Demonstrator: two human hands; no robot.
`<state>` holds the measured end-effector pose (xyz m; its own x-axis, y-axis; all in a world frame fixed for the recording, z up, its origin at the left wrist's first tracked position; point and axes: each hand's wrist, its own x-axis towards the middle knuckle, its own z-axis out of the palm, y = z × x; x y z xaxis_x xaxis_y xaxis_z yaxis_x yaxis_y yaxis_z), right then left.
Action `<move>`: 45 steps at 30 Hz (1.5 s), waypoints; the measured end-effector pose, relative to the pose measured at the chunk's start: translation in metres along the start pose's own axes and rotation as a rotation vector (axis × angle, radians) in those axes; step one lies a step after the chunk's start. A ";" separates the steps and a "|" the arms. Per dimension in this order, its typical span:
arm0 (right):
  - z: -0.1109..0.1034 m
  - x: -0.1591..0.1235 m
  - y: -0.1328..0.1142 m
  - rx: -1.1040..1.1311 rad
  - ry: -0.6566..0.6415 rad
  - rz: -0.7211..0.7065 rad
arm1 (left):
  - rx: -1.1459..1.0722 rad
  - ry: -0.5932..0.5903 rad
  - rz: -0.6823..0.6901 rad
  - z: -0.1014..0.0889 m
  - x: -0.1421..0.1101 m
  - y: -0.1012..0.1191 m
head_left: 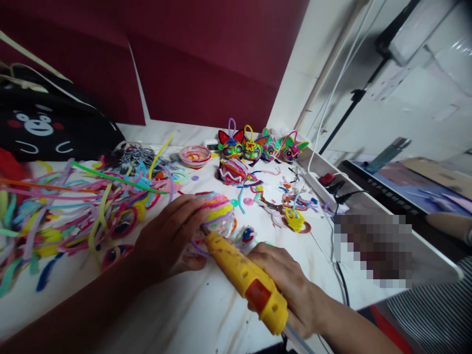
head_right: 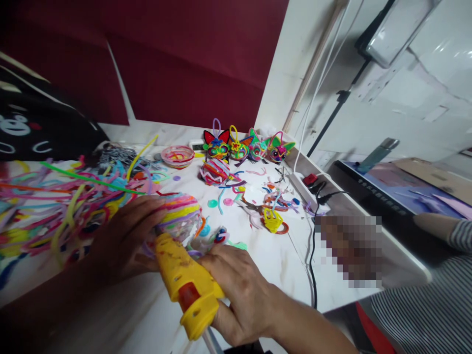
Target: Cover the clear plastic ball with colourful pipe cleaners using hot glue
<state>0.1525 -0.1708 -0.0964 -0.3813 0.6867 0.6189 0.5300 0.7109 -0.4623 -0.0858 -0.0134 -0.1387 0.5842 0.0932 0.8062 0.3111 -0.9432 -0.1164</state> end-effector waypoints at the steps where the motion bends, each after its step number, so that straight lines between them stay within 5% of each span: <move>1: 0.000 0.000 0.000 -0.006 0.000 0.000 | 0.004 -0.004 -0.003 0.000 0.000 0.000; 19: -0.006 -0.013 0.007 -0.001 0.094 0.093 | 0.104 0.005 0.089 -0.013 0.009 -0.011; 40: -0.005 -0.016 0.015 0.012 0.120 0.155 | 0.066 -0.005 0.030 -0.014 0.009 -0.013; 45: -0.007 -0.018 0.017 -0.002 0.201 0.147 | 0.059 0.075 -0.035 -0.010 0.008 -0.013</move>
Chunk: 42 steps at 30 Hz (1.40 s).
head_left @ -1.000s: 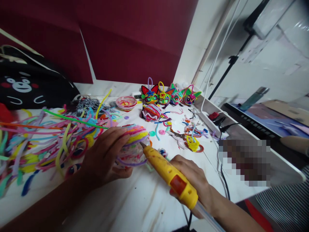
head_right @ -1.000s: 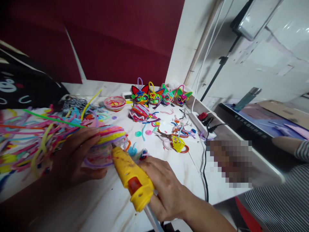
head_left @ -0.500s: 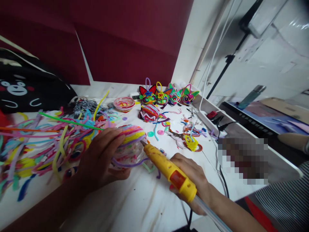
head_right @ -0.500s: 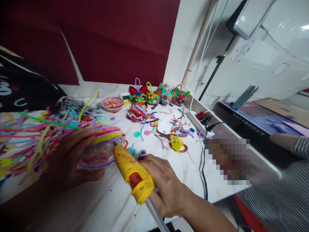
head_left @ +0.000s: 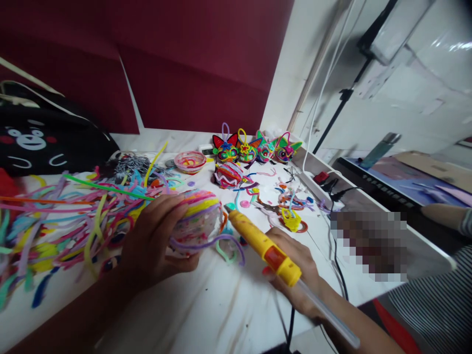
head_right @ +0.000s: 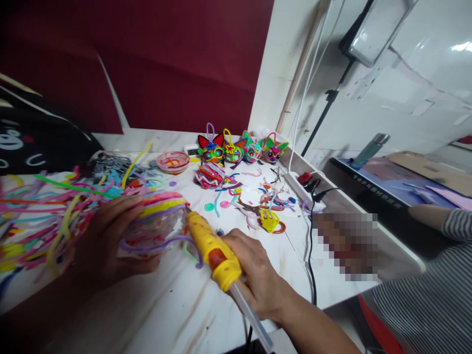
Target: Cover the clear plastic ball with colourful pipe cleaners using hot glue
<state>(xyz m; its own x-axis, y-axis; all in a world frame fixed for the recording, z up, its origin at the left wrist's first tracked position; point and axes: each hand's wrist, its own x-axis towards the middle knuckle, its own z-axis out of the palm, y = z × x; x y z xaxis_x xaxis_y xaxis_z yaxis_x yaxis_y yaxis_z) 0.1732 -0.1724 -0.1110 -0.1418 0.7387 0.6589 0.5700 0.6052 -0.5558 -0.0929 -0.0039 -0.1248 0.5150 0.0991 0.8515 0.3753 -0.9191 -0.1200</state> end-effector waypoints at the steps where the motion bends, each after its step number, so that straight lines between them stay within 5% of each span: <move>1: -0.001 0.000 -0.002 0.011 0.019 -0.004 | 0.015 0.003 -0.005 0.001 0.000 0.000; 4: -0.005 0.003 -0.011 0.089 -0.039 -0.062 | 0.061 0.005 -0.001 0.001 0.000 -0.003; 11: 0.012 0.010 -0.004 0.010 -0.510 -0.229 | 0.091 0.004 -0.053 0.000 0.001 -0.007; 18: 0.032 0.009 0.009 -0.188 -0.628 -0.256 | 0.072 -0.021 0.011 0.000 0.002 -0.006; 21: 0.022 0.017 -0.008 -0.164 -0.537 -0.259 | 0.086 0.008 0.051 0.000 0.003 -0.006; 26: 0.021 0.037 -0.030 -0.278 0.072 -0.289 | 0.078 -0.019 0.074 0.002 0.002 -0.005; 28: 0.027 0.043 -0.031 -0.348 0.194 -0.295 | 0.064 -0.035 0.066 0.003 0.001 -0.005; 36: 0.034 0.066 -0.025 -0.747 0.026 -0.364 | 0.056 -0.062 0.068 0.003 0.001 -0.003; 42: 0.036 0.076 -0.026 -0.692 -0.024 -0.445 | 0.048 -0.058 0.077 0.005 -0.002 -0.003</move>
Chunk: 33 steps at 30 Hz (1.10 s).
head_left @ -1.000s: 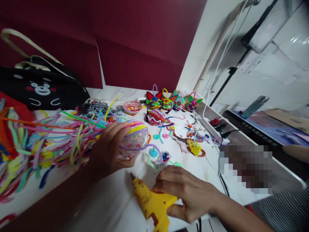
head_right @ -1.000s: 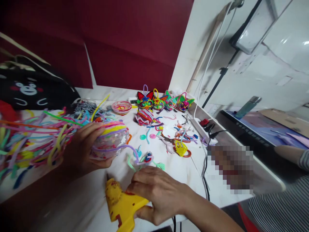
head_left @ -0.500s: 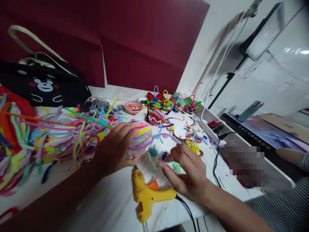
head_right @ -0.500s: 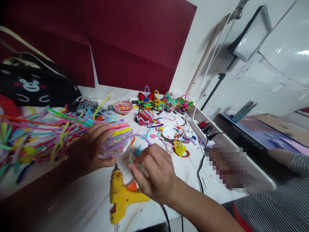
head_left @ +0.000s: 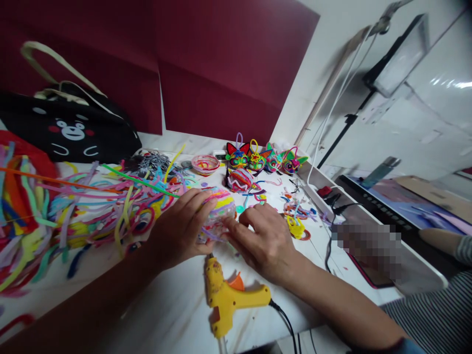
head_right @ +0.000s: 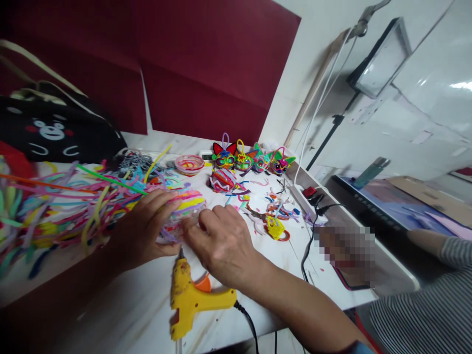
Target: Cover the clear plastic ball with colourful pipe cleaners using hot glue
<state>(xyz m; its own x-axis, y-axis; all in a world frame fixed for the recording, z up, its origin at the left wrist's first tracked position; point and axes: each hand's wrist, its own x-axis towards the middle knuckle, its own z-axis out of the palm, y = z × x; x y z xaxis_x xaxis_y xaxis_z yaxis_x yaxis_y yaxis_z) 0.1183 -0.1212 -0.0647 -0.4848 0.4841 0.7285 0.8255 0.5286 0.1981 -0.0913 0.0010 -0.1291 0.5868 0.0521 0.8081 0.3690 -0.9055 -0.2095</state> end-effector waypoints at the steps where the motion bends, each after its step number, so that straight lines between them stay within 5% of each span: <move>1: 0.000 0.000 -0.001 0.042 -0.013 0.008 | 0.005 0.009 0.003 0.001 -0.001 0.000; 9: 0.006 -0.004 -0.007 0.178 -0.063 0.057 | 0.030 0.024 0.021 0.001 0.002 0.003; 15: 0.005 0.003 0.006 0.490 -0.024 0.280 | 0.053 0.031 0.064 -0.005 0.007 0.006; 24: 0.017 0.002 0.017 0.671 0.071 0.535 | 0.071 0.053 0.076 -0.009 0.011 0.006; 33: 0.022 -0.001 0.022 0.916 -0.004 0.858 | 0.025 0.047 0.127 -0.009 0.009 0.004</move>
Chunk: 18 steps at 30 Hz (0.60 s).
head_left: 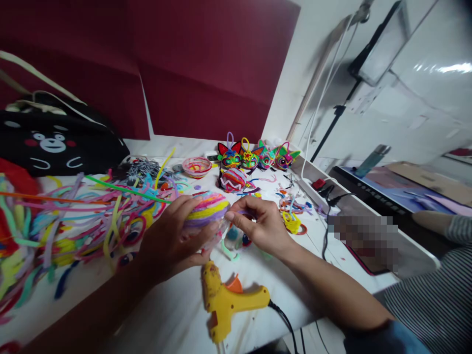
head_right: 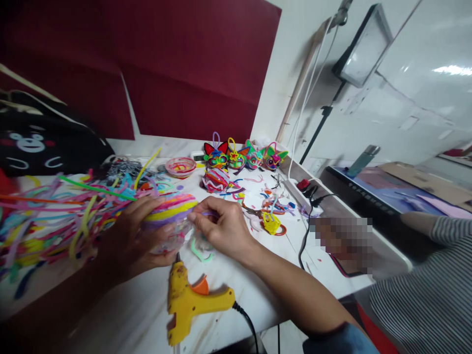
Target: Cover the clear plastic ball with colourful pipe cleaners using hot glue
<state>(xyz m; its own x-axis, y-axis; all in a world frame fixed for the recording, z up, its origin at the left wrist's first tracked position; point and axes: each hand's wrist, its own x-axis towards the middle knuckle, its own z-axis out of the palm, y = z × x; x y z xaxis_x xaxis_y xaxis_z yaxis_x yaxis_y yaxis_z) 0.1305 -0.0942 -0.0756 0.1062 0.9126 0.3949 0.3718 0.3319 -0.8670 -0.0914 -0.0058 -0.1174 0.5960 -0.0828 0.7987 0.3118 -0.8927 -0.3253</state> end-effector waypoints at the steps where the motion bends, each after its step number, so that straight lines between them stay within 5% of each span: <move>1: 0.000 0.001 0.002 0.025 -0.003 0.027 | -0.004 0.000 0.005 0.000 0.000 0.000; 18: -0.005 0.006 0.012 0.064 -0.002 0.050 | 0.003 0.032 -0.041 -0.001 -0.004 -0.002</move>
<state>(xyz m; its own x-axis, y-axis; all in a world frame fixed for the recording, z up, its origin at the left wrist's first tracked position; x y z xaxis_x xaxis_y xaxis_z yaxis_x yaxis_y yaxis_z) 0.1406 -0.0860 -0.0825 0.1214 0.9288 0.3501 0.3063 0.3005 -0.9033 -0.0953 -0.0041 -0.1196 0.5590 -0.0607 0.8270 0.3373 -0.8944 -0.2936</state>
